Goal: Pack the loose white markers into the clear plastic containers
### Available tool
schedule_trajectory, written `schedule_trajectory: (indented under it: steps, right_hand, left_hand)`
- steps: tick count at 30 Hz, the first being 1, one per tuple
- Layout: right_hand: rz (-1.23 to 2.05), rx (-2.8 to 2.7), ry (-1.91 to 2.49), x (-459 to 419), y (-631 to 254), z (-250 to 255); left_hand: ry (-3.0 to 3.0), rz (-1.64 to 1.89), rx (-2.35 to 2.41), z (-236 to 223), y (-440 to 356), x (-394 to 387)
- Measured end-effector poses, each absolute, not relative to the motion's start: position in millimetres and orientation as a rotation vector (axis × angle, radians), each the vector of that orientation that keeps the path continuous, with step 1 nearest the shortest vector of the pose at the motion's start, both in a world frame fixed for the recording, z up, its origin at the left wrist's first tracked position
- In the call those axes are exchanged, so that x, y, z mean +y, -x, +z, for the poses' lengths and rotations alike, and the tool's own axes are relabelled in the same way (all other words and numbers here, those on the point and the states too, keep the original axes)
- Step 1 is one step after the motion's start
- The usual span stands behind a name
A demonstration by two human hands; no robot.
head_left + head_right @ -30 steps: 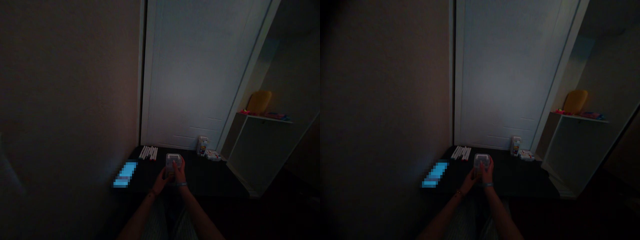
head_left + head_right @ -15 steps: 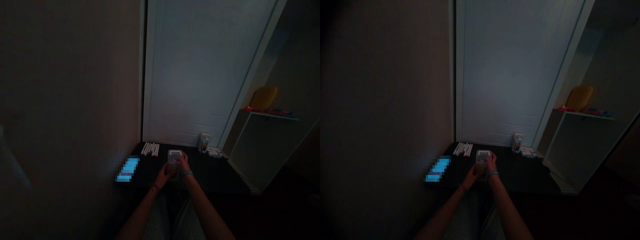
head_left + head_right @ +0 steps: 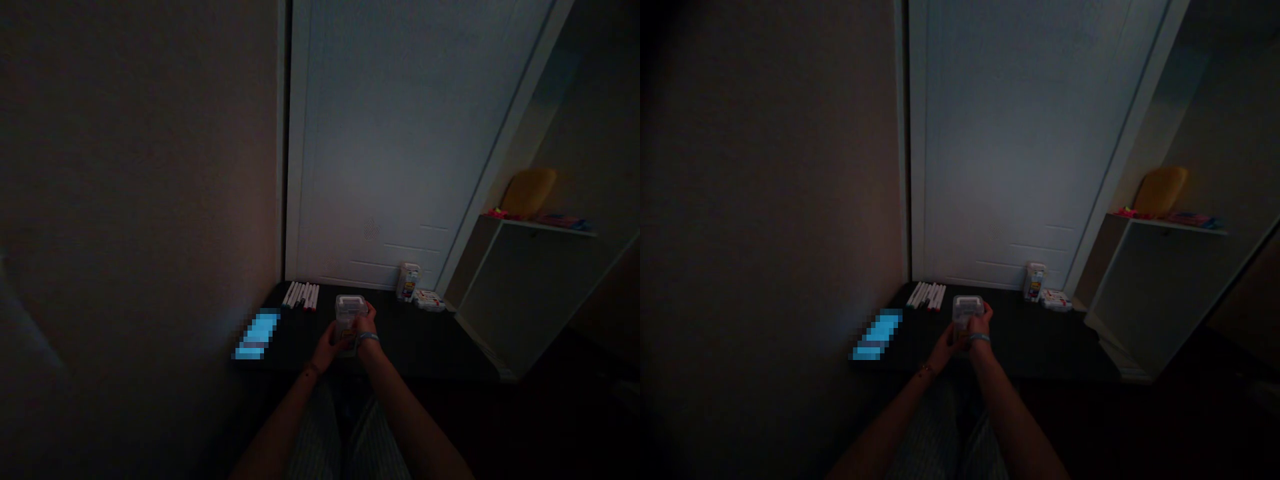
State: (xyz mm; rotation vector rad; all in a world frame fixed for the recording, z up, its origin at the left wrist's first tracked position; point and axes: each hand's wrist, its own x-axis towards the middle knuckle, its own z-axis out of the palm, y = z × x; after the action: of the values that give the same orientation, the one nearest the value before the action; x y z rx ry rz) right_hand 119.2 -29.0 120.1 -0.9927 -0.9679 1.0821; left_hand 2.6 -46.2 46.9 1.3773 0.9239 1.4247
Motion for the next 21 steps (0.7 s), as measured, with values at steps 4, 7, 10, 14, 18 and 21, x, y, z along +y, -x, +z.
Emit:
schedule_trajectory:
  steps: [4,7,10,14,18,21]
  right_hand:
    - [1.107,-0.927,1.022,-47,-116,108]
    - [1.070,-1.034,0.898,-55,-126,107]
    - [0.936,-1.198,0.756,-49,-144,115]
    - [0.842,-1.510,0.692,-36,-169,133]
    - [0.831,-1.702,0.731,-35,-182,151]
    - [0.855,-1.656,0.779,-37,-182,163]
  left_hand:
    - [-1.343,1.425,0.980,42,-2,-43]
    - [-1.341,1.420,0.930,42,-4,-42]
    - [-1.325,1.414,0.897,47,-6,-46]
    - [-1.332,1.381,0.890,56,-6,-51]
    - [-1.333,1.383,0.916,57,-5,-52]
    - [-1.334,1.380,0.905,55,-6,-51]
